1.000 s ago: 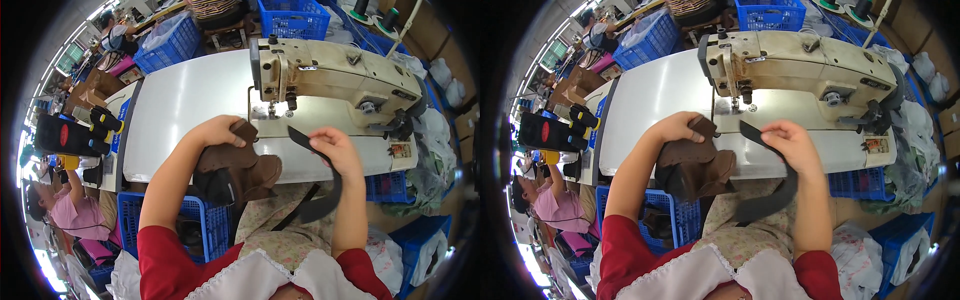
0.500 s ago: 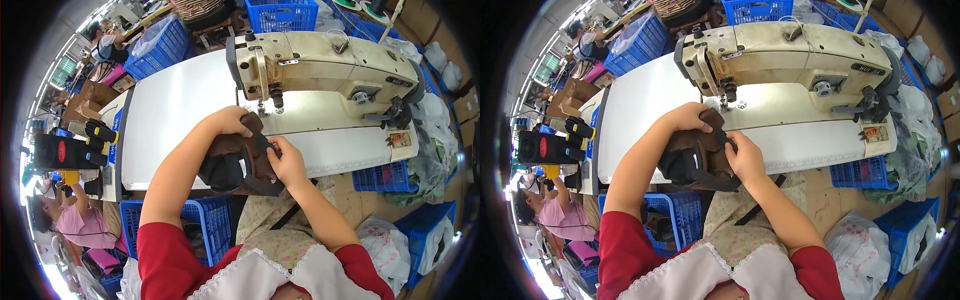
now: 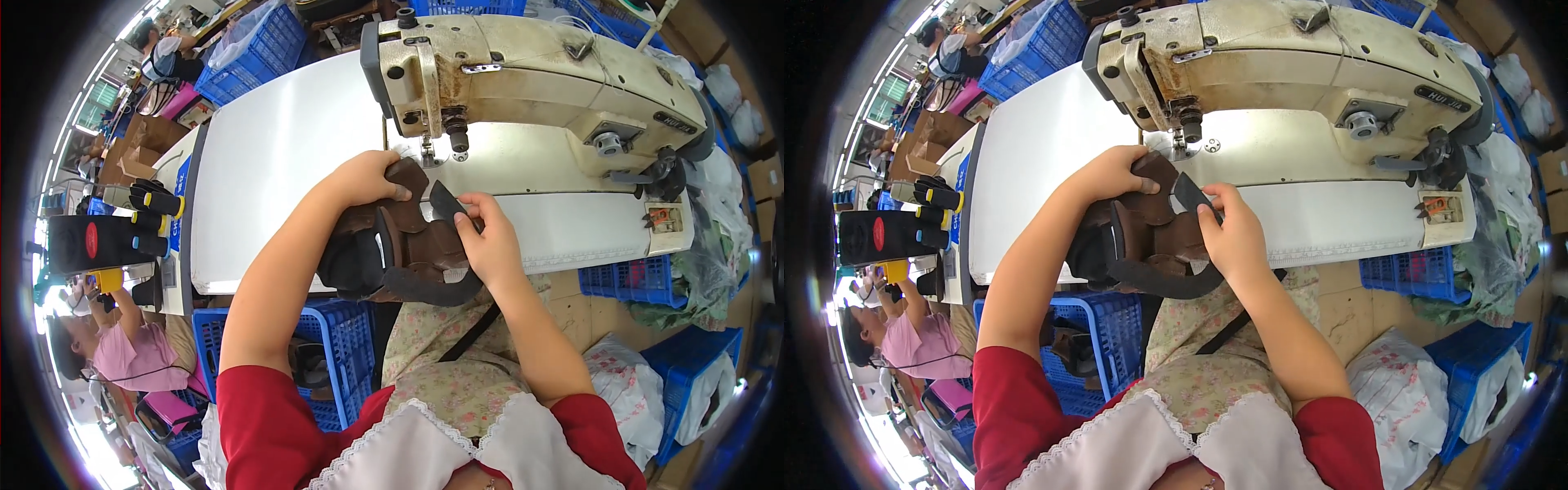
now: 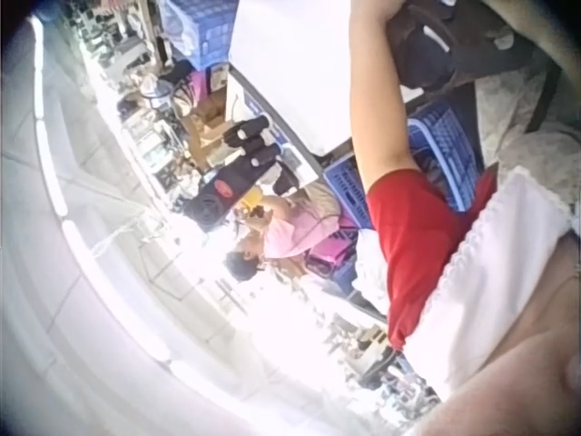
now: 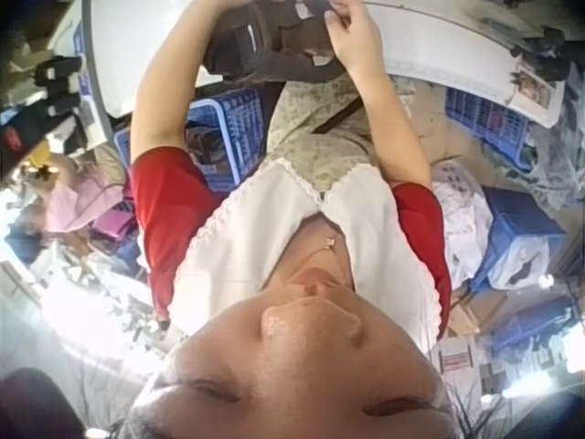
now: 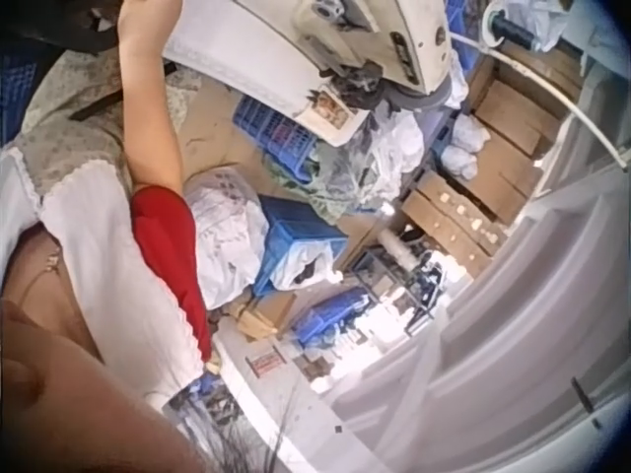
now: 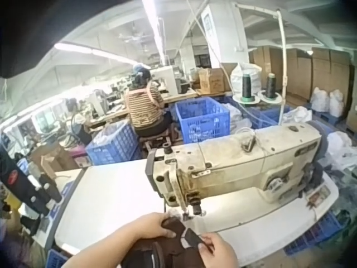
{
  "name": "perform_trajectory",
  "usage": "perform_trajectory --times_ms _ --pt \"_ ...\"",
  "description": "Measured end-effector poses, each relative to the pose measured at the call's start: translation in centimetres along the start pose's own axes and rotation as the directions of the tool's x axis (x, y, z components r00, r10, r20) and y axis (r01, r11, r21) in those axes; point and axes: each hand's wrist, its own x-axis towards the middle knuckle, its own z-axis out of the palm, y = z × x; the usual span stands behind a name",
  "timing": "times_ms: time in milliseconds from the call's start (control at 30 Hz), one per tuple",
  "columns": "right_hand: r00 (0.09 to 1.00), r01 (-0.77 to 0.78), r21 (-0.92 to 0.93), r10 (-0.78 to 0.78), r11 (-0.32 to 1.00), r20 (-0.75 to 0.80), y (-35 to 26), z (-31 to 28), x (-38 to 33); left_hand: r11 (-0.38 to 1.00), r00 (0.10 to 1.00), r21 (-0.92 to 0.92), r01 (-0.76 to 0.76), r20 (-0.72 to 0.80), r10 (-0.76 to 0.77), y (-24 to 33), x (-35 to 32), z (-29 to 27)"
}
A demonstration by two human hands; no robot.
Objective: Use a sewing machine to stitch leather footwear components and trim excess material with snips.
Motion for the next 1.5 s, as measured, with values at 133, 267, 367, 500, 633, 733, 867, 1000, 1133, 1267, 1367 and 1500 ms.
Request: perform_trajectory --times_ms 133,267,367,500,633,733,867,1000,1133,1267,1367,1500 --pt "0.970 -0.141 -0.025 0.143 0.990 0.197 -1.9 -0.8 0.0 0.992 0.999 -0.126 -0.020 0.022 0.023 0.3 -0.2 -0.3" --pt "0.956 -0.211 0.279 0.138 0.937 0.260 -1.0 -0.7 0.7 0.987 0.998 -0.159 -0.022 0.050 0.030 0.7 -0.1 -0.7" --pt "0.987 -0.096 0.264 0.058 0.960 0.149 -1.2 -0.4 0.6 0.962 0.991 -0.272 -0.007 0.125 0.043 0.3 0.3 -0.8" --pt "0.988 0.141 0.069 -0.145 0.988 0.050 -1.3 -0.5 0.7 0.952 0.986 -0.306 0.003 0.157 0.047 -0.5 0.7 -0.8" --pt "0.954 0.298 -0.081 -0.298 0.951 0.022 0.1 -0.8 1.0 0.938 0.991 -0.344 0.037 0.134 0.010 -0.7 1.2 0.0" --pt "0.953 0.303 -0.127 -0.300 0.944 0.041 0.6 -1.2 1.3 0.962 0.996 -0.272 0.027 0.094 -0.001 -0.5 1.6 0.3" --pt "0.947 0.319 -0.139 -0.310 0.938 0.080 1.5 -1.1 1.4 0.970 0.993 -0.224 0.096 0.086 -0.079 -0.6 1.8 0.4" --pt "0.940 0.342 -0.154 -0.336 0.927 0.065 1.8 -1.0 1.4 0.971 0.981 -0.157 0.178 0.108 -0.163 0.5 1.5 -0.3" --pt "0.916 0.399 -0.180 -0.399 0.899 0.040 1.9 -0.7 1.1 0.935 0.957 -0.275 0.221 0.248 -0.153 -0.1 0.6 -1.2" --pt "0.895 0.443 -0.204 -0.444 0.873 0.045 2.1 -0.8 1.1 0.694 0.912 -0.686 0.218 0.396 0.105 -1.3 0.1 -1.7" --pt "0.880 0.469 -0.230 -0.472 0.853 0.043 2.1 -0.9 1.1 0.688 0.905 -0.691 0.220 0.408 0.121 -1.5 0.3 -1.5" --pt "0.864 0.497 -0.230 -0.503 0.836 0.040 2.2 -0.9 1.0 0.738 0.883 -0.608 0.293 0.469 0.035 -1.3 1.2 -1.2"
